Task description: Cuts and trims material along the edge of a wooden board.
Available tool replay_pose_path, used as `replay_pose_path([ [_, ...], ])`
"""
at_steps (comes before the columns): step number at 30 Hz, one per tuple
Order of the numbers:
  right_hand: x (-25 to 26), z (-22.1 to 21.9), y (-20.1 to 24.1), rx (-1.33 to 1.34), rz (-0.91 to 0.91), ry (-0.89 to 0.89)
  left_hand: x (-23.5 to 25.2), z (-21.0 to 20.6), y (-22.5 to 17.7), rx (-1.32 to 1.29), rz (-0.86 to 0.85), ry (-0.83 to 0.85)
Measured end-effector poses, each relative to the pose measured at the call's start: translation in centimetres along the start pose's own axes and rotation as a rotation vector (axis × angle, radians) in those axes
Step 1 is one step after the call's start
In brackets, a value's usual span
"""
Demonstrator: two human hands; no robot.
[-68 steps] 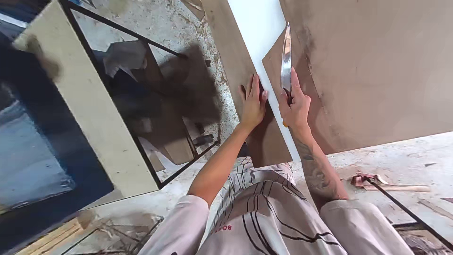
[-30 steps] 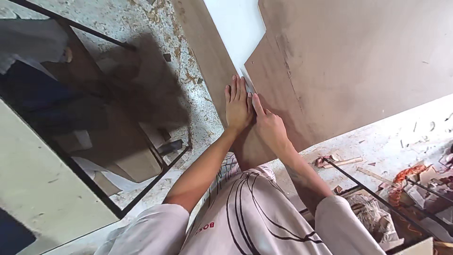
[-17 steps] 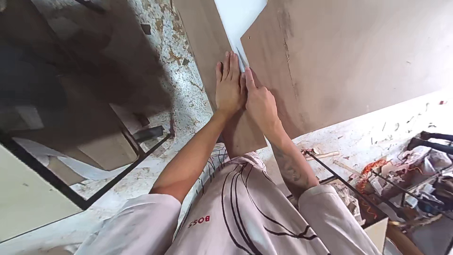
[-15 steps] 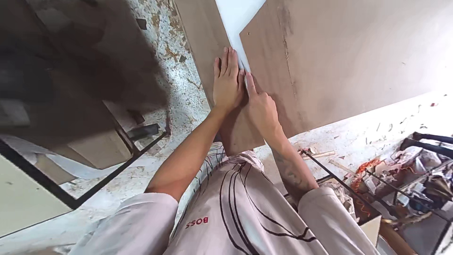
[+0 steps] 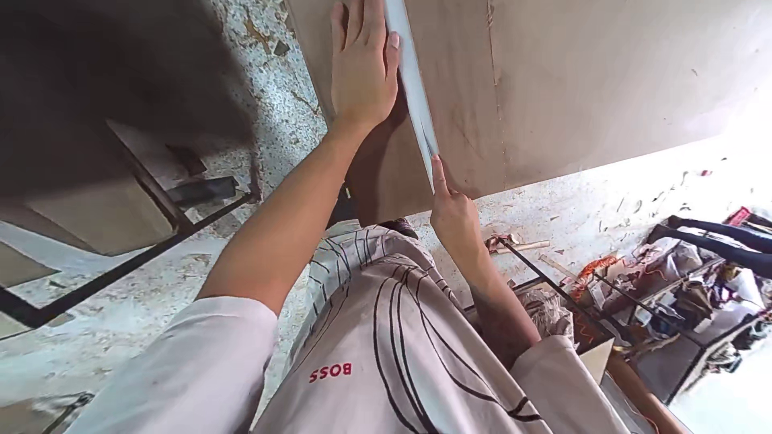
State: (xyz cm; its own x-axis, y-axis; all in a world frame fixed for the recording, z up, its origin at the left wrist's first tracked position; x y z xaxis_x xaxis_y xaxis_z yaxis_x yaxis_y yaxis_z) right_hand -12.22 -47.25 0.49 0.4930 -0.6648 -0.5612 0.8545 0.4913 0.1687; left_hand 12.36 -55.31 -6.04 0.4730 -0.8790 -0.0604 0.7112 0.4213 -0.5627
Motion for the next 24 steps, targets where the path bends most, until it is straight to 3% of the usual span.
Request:
replay_pose_path([
  [9, -7.0, -4.4, -3.8, 0.074, -0.016, 0.014, -1.4, -0.3, -0.4, 0.061, 0.121, 0.185],
  [13, -18.1, -11.4, -10.8, 0.092, -0.175, 0.199, -2.0, 0.4, -0.6, 0.05, -0.035, 0.127],
  [15, -25.1, -14.8, -14.8, 0.071, -0.349, 0.317, -3.2, 1.3, -0.8, 0.025, -0.231, 0.094],
  [17, -29.4, -14.0, -16.3, 0.037, -0.438, 0.213, -3.8, 1.8, -0.5, 0.019, -0.457, 0.124],
  [19, -30.9, -11.3, -14.4, 0.097, -0.481, -0.059, -3.6, 2.2, 0.3, 0.01, -0.67, 0.236],
  [22, -26.9, -5.2, -9.1, 0.176, -0.48, -0.467, -1.2, 3.7, -0.1, 0.086, -0.944, 0.362],
  [24, -22.8, -1.4, -4.5, 0.264, -0.459, -0.594, 0.4, 5.5, -0.2, 0.025, -1.013, 0.367],
])
Point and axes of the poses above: each hand's wrist, its own x-axis towards the middle knuckle, its own z-axis out of the back of the hand, y = z × x, the point moved 7 cm from there along x, towards the middle knuckle
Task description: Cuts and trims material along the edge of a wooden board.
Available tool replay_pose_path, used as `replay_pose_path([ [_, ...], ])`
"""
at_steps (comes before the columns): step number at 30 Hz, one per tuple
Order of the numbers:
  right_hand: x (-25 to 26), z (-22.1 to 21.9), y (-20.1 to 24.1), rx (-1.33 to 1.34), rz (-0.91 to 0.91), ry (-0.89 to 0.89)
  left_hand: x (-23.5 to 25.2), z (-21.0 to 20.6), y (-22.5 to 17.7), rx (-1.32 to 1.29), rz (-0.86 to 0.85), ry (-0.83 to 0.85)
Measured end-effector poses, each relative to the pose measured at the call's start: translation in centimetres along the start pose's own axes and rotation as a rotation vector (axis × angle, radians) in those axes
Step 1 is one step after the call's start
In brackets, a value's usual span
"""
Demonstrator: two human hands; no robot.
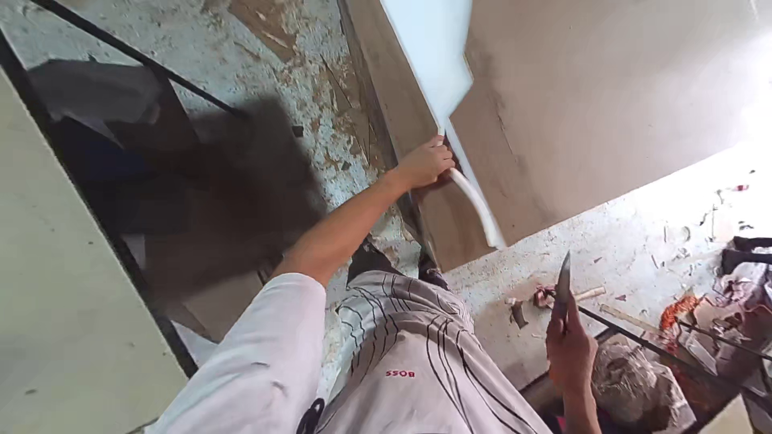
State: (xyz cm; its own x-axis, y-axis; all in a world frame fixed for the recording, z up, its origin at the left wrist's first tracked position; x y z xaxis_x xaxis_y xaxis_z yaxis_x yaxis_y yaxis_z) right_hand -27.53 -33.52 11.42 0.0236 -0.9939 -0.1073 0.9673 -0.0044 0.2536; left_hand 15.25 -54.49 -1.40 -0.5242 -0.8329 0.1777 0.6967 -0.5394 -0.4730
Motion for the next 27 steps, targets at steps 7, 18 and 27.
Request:
replay_pose_path([
  [7, 5.5, -3.8, 22.3, 0.502, -0.065, 0.163, -9.7, 9.0, 11.0, -0.045, 0.236, 0.438],
  [18, 18.6, -12.8, 40.8, 0.465, -0.255, 0.079, -5.6, 14.5, 12.7, 0.194, 0.258, 0.103],
  [27, 25.1, -16.2, 41.2, 0.451, -0.398, 0.106, 0.4, 17.0, 23.3, 0.106, 0.224, 0.063],
])
Point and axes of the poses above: each hand's wrist, its own x-axis towards the middle knuckle, its own z-axis out of the back of the hand, y = z × x, the point moved 7 cm from there along x, towards the middle knuckle
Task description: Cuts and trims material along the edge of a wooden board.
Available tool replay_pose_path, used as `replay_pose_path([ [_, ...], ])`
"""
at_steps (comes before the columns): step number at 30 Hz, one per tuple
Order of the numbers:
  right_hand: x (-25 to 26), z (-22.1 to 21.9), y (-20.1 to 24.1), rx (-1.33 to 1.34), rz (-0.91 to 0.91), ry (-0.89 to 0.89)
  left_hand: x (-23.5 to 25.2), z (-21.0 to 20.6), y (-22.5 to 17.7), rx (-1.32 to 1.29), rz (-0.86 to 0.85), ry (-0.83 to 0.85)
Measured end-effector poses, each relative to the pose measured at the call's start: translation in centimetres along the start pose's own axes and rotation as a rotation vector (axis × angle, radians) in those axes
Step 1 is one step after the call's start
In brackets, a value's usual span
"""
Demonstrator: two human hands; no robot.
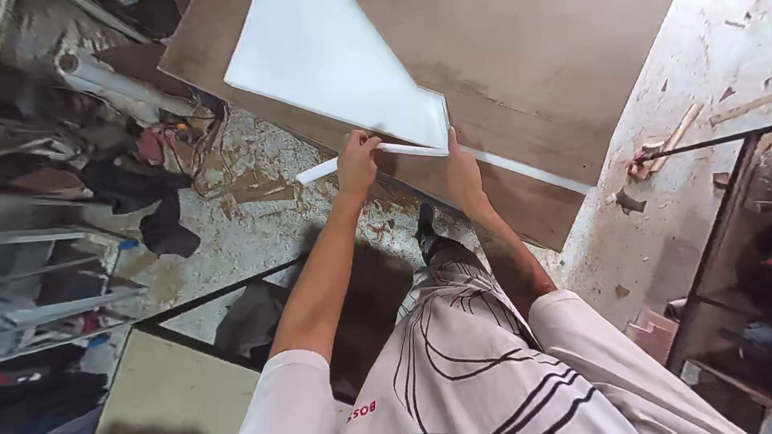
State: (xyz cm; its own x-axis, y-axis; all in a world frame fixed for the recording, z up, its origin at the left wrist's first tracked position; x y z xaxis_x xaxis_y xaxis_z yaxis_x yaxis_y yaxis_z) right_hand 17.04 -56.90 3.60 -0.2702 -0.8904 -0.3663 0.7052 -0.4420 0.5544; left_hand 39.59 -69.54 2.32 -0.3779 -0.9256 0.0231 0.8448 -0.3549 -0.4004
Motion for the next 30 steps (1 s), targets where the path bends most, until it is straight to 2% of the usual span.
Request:
replay_pose_path([
  [3, 4.0, -1.0, -0.2, -0.141, -0.038, -0.029, 3.3, -1.0, 2.6, 0.028, -0.121, 0.044],
  [7, 5.6, -1.7, -0.5, -0.164, -0.077, 0.014, 5.1, -2.7, 4.2, 0.015, -0.273, 0.095],
  [10, 5.7, -1.9, -0.6, -0.17, -0.069, -0.008, 5.5, -3.6, 5.8, -0.066, -0.273, 0.073],
  [16, 5.1, -2.2, -0.6, -0.226, -0.072, 0.002, 4.9, -4.5, 6.8, -0.143, -0.304, -0.102],
  [23, 4.5, -2.0, -0.3, -0.249, -0.105, 0.039, 4.9, -4.4, 7.2, -0.158, -0.383, -0.176],
  [30, 4.8, -2.4, -0.1, -0.201, -0.133, 0.053, 4.9, -4.8, 7.5, -0.147, -0.37, -0.191],
])
Point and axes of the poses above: each hand's wrist, its own x-axis towards the middle knuckle, its own z-axis out of the back of the hand, y = z × x, the point moved 7 cm from there along x, towards the middle knuckle
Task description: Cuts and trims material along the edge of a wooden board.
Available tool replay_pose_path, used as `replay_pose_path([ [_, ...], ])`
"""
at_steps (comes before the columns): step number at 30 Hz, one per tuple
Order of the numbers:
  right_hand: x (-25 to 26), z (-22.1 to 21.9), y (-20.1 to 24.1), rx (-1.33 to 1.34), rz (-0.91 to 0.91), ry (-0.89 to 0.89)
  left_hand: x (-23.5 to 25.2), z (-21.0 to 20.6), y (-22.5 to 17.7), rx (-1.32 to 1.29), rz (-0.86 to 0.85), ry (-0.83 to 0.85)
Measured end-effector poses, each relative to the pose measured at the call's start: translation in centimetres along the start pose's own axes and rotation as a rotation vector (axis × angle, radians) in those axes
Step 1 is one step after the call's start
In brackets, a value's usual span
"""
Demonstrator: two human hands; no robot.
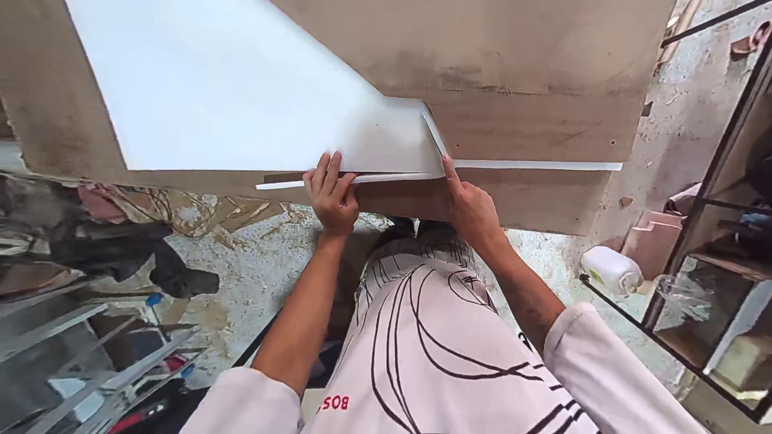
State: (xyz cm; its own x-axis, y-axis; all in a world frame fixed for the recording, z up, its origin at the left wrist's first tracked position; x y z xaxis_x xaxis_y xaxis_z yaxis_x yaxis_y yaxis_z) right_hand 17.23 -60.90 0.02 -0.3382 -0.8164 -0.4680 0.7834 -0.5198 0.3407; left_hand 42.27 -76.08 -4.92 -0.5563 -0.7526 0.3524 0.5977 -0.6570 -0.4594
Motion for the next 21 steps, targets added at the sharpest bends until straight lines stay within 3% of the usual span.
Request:
replay_pose_path([
  [21, 0.2, 0.8, 0.6, 0.067, -0.028, 0.025, -0.9, 0.4, 0.0, -0.03, 0.029, 0.012],
])
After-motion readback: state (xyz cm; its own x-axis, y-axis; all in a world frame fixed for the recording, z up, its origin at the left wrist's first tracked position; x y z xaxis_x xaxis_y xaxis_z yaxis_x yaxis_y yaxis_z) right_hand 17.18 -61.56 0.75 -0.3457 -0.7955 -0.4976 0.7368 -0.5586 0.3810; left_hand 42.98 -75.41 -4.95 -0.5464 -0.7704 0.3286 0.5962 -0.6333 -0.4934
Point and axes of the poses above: each hand's wrist, its own x-axis towards the middle knuckle, its own z-axis out of the back of the hand, y = z × x, the point moved 7 cm from there along x, towards the middle knuckle
